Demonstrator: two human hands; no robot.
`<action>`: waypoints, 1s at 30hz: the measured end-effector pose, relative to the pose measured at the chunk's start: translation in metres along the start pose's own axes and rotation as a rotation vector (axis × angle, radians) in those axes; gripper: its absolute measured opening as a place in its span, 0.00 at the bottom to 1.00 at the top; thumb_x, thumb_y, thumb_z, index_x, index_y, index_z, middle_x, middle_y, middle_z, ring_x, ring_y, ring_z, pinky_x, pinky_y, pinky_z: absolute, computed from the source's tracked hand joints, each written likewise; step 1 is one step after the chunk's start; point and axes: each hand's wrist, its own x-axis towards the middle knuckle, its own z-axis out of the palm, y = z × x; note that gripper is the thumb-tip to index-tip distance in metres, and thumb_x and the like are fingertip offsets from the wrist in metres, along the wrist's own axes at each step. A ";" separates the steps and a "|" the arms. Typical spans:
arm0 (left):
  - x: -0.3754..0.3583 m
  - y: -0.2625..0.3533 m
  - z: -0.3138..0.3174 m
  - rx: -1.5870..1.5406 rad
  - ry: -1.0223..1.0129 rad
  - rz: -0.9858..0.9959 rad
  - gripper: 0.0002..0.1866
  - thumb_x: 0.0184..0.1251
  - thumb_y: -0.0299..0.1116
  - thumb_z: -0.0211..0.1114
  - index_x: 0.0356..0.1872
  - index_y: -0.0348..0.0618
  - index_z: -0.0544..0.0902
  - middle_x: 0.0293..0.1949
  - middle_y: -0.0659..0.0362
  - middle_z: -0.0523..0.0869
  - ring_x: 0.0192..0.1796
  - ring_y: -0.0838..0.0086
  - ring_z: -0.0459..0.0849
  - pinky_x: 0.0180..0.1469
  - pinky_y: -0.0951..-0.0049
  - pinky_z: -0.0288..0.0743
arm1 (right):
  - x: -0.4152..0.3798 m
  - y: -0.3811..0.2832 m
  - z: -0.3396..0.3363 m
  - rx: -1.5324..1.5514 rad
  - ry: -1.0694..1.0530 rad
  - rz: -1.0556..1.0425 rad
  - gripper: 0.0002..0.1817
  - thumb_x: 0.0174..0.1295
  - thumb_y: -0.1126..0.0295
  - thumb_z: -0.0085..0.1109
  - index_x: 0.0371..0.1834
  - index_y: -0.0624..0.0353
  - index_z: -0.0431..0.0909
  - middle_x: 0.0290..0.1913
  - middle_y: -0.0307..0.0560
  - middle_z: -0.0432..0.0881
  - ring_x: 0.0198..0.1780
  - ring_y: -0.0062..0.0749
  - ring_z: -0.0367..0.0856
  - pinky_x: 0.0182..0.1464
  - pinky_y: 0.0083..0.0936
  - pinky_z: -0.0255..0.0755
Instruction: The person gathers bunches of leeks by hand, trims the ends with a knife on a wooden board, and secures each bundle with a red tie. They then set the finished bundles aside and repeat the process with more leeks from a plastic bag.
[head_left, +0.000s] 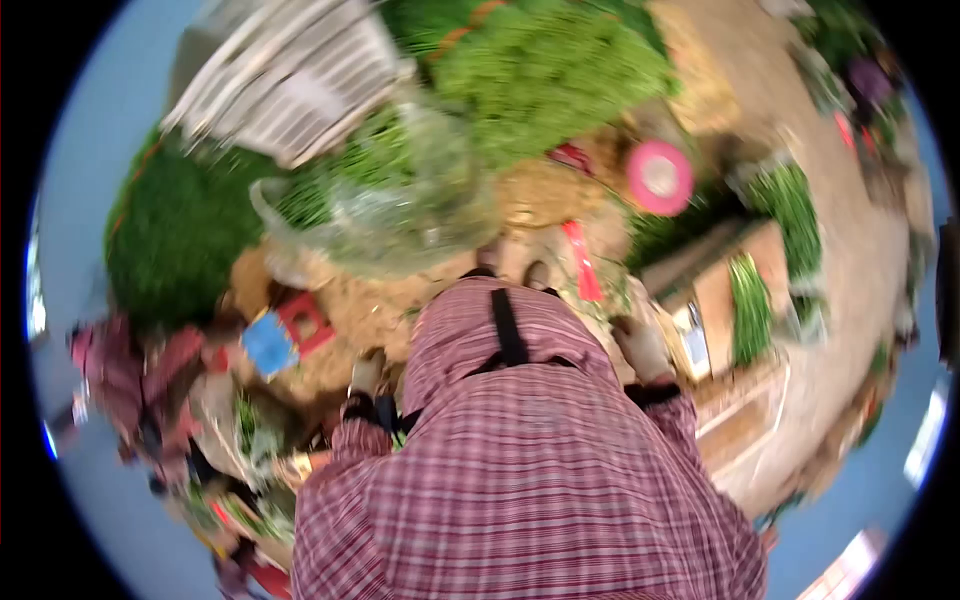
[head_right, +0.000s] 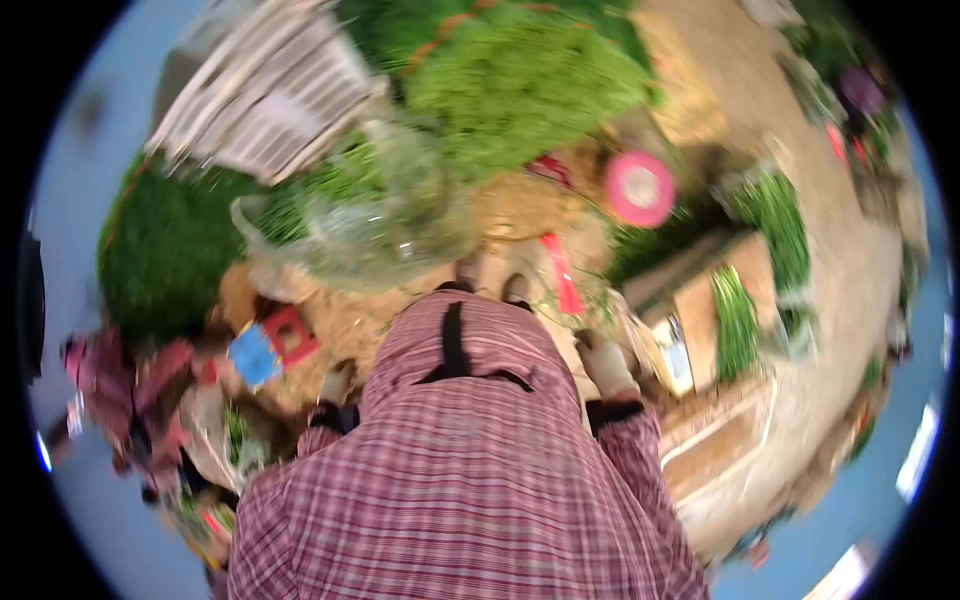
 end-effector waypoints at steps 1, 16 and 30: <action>0.022 -0.029 0.001 -0.043 -0.051 -0.065 0.19 0.68 0.38 0.59 0.55 0.38 0.81 0.42 0.58 0.85 0.40 0.71 0.83 0.37 0.75 0.78 | 0.001 0.015 0.001 -0.004 -0.015 -0.030 0.18 0.65 0.59 0.55 0.50 0.59 0.81 0.43 0.61 0.85 0.48 0.57 0.82 0.51 0.42 0.75; -0.084 -0.147 0.192 0.301 -0.100 -0.002 0.19 0.66 0.46 0.60 0.53 0.48 0.83 0.49 0.48 0.86 0.53 0.56 0.84 0.54 0.64 0.76 | -0.036 0.168 -0.040 -0.064 -0.237 0.029 0.14 0.64 0.60 0.57 0.45 0.58 0.82 0.40 0.59 0.85 0.42 0.52 0.84 0.45 0.42 0.76; -0.197 -0.197 0.303 0.140 0.036 -0.085 0.16 0.65 0.40 0.61 0.49 0.45 0.83 0.49 0.52 0.85 0.53 0.58 0.83 0.56 0.65 0.75 | 0.148 0.013 0.000 -0.415 -0.574 -0.299 0.14 0.64 0.60 0.56 0.42 0.58 0.82 0.38 0.58 0.85 0.40 0.51 0.84 0.43 0.42 0.76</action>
